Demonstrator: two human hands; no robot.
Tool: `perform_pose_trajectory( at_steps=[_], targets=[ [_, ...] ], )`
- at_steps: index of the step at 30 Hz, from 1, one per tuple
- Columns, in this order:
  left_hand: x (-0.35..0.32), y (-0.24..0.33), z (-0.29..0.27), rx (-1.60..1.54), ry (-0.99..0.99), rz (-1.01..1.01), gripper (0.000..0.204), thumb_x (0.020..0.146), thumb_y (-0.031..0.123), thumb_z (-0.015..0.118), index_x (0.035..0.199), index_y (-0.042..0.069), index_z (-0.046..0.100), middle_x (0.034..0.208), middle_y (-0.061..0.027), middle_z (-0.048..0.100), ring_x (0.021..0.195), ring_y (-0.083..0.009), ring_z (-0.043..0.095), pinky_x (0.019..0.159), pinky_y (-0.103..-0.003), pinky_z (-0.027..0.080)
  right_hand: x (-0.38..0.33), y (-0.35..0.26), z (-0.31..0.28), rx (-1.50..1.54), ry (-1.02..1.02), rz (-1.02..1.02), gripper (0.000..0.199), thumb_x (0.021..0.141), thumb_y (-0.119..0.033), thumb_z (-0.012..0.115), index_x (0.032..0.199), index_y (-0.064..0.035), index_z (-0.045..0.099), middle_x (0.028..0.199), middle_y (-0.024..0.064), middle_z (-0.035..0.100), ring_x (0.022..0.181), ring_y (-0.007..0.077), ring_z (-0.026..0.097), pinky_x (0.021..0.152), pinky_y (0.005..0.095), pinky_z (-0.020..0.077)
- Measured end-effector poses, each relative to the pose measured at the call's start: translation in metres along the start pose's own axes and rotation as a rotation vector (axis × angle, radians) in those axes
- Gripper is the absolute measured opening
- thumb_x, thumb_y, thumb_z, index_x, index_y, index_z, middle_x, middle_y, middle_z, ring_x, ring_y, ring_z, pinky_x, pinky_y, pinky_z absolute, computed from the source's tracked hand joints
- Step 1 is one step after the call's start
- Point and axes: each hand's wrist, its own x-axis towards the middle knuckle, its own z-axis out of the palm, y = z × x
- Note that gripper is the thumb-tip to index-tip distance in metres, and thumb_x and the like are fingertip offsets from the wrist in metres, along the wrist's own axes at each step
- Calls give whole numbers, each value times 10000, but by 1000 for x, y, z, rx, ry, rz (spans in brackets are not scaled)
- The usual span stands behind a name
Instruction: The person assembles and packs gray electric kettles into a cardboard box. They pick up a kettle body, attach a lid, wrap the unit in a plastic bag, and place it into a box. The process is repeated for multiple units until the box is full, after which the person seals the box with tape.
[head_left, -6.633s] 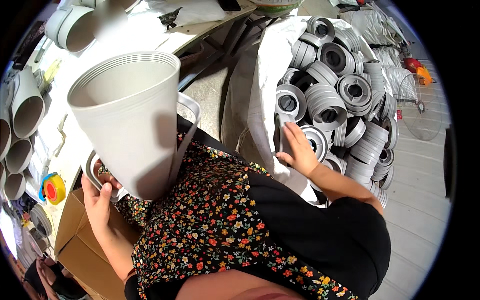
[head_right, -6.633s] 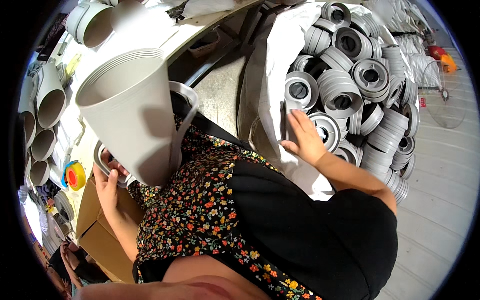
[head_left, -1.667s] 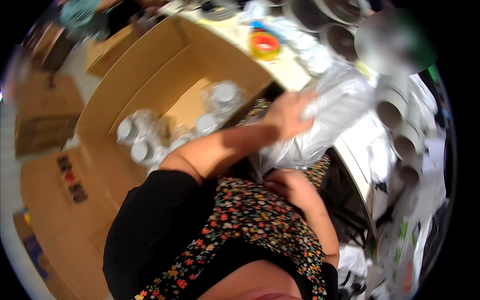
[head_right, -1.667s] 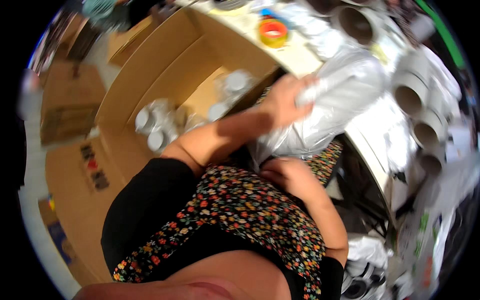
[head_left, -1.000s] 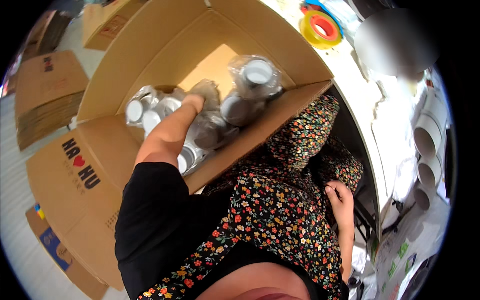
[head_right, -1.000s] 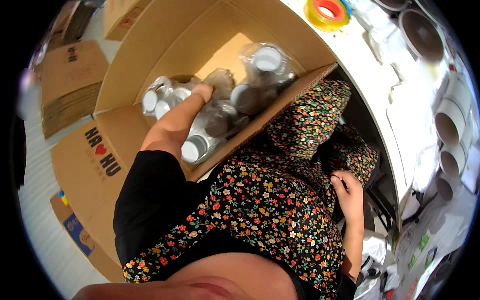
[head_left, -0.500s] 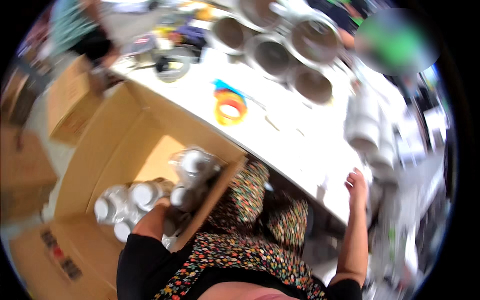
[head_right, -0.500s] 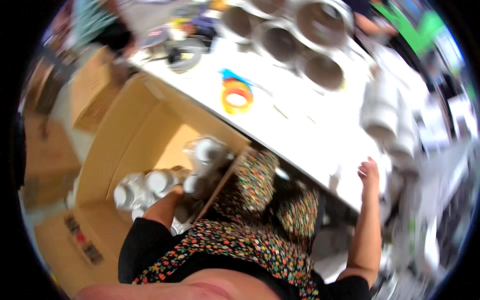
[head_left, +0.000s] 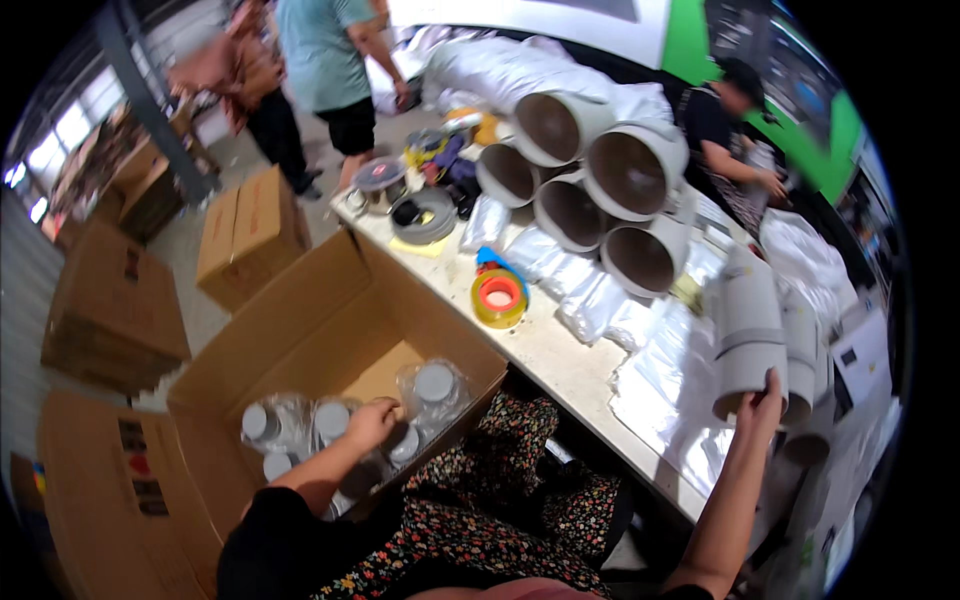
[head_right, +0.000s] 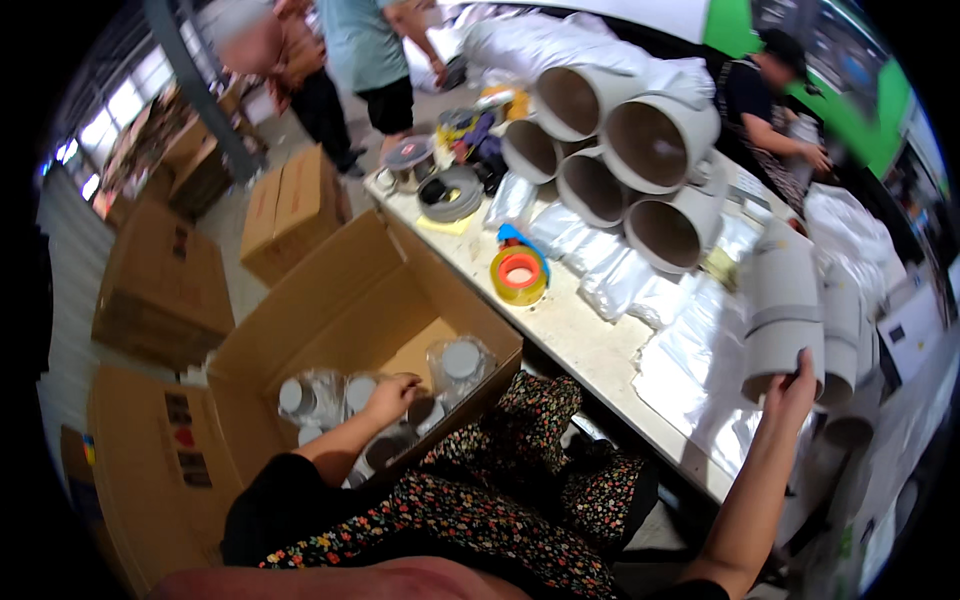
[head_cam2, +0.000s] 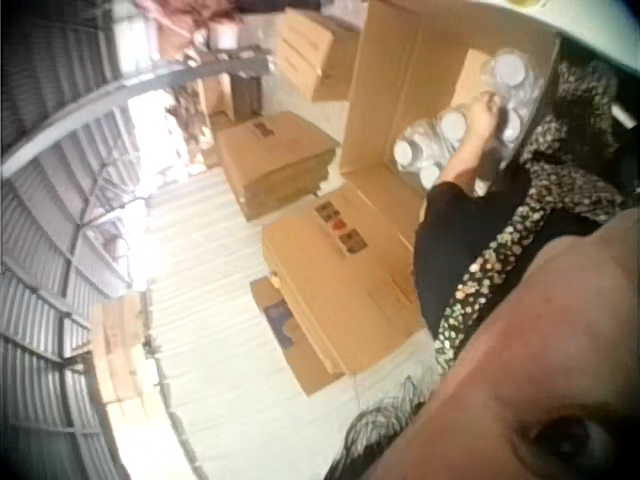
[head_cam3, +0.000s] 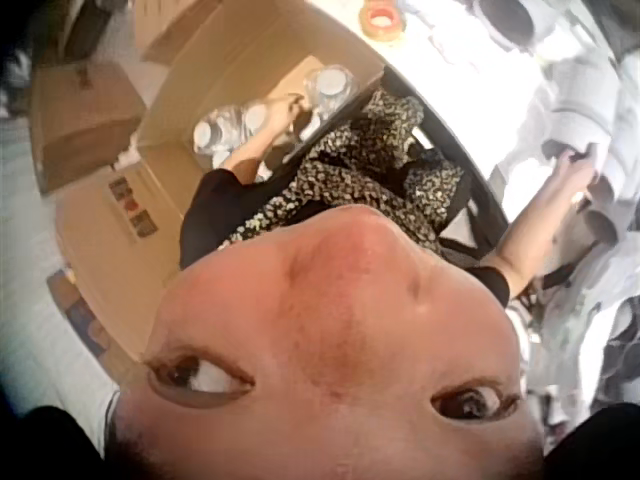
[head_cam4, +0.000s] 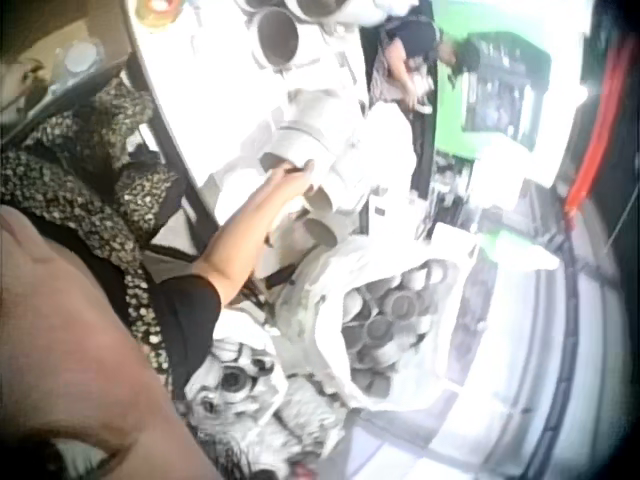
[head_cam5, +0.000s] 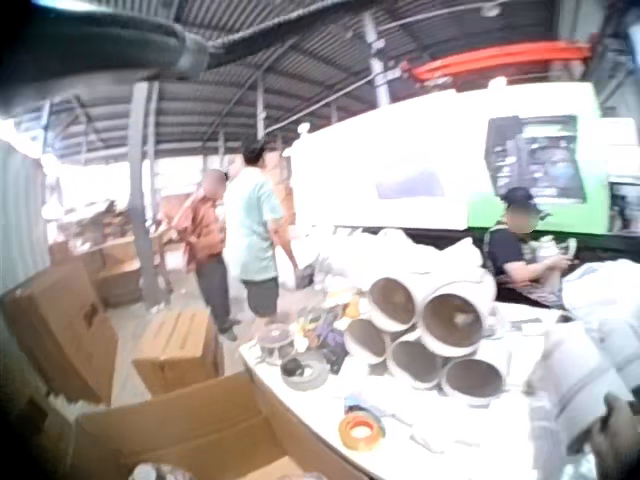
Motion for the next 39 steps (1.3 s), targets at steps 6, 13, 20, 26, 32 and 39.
perform_pose_trajectory(
  at_steps=[6, 13, 20, 26, 32, 39],
  targets=[
    [67, 212, -18, -462, 79, 814, 221, 819, 83, 563, 1032, 30, 593, 1046, -127, 610, 984, -290, 573, 844, -368, 458, -179, -100, -142, -596, -298, -209, 438, 857, -224, 590, 1182, 44, 471, 1128, 101, 554, 1049, 197, 506, 913, 330, 380],
    [30, 316, 23, -482, -799, 865, 873, 740, 440, 677, 1392, 54, 244, 1352, -200, 377, 1234, -307, 396, 1028, -382, 308, -284, -138, -59, -1436, -1433, -291, 366, 706, -332, 694, 859, -8, 619, 745, 101, 604, 729, 309, 573, 698, 353, 441],
    [16, 288, 23, -538, -708, 604, 436, 802, 237, 666, 1154, 35, 510, 1003, -57, 589, 927, -130, 541, 839, -283, 438, -204, -320, -85, -1776, -399, -1211, 298, 810, -24, 564, 1107, -10, 543, 1035, 129, 574, 950, 257, 563, 861, 321, 426],
    [10, 258, 27, -850, -572, 209, 398, 842, 194, 621, 1180, 37, 480, 941, -33, 570, 831, -85, 529, 725, -248, 463, -42, -467, -263, -1726, 266, -1145, 322, 866, -115, 533, 1167, -4, 515, 1104, 166, 581, 959, 272, 560, 846, 361, 422],
    [4, 247, 32, -895, -569, 200, 427, 838, 181, 607, 1212, 35, 461, 979, -58, 584, 816, -114, 556, 690, -257, 481, -97, -367, -291, -2559, 390, -423, 377, 834, -350, 458, 1002, -41, 592, 943, 203, 619, 929, 369, 573, 754, 467, 433],
    [14, 224, 54, -796, -563, 210, 487, 813, 202, 637, 1225, 19, 452, 1012, -60, 578, 798, -97, 556, 714, -256, 474, -94, -378, -280, -2077, 247, -575, 472, 865, -351, 516, 1170, 8, 516, 1060, 227, 585, 1045, 317, 544, 884, 382, 379]
  ],
)
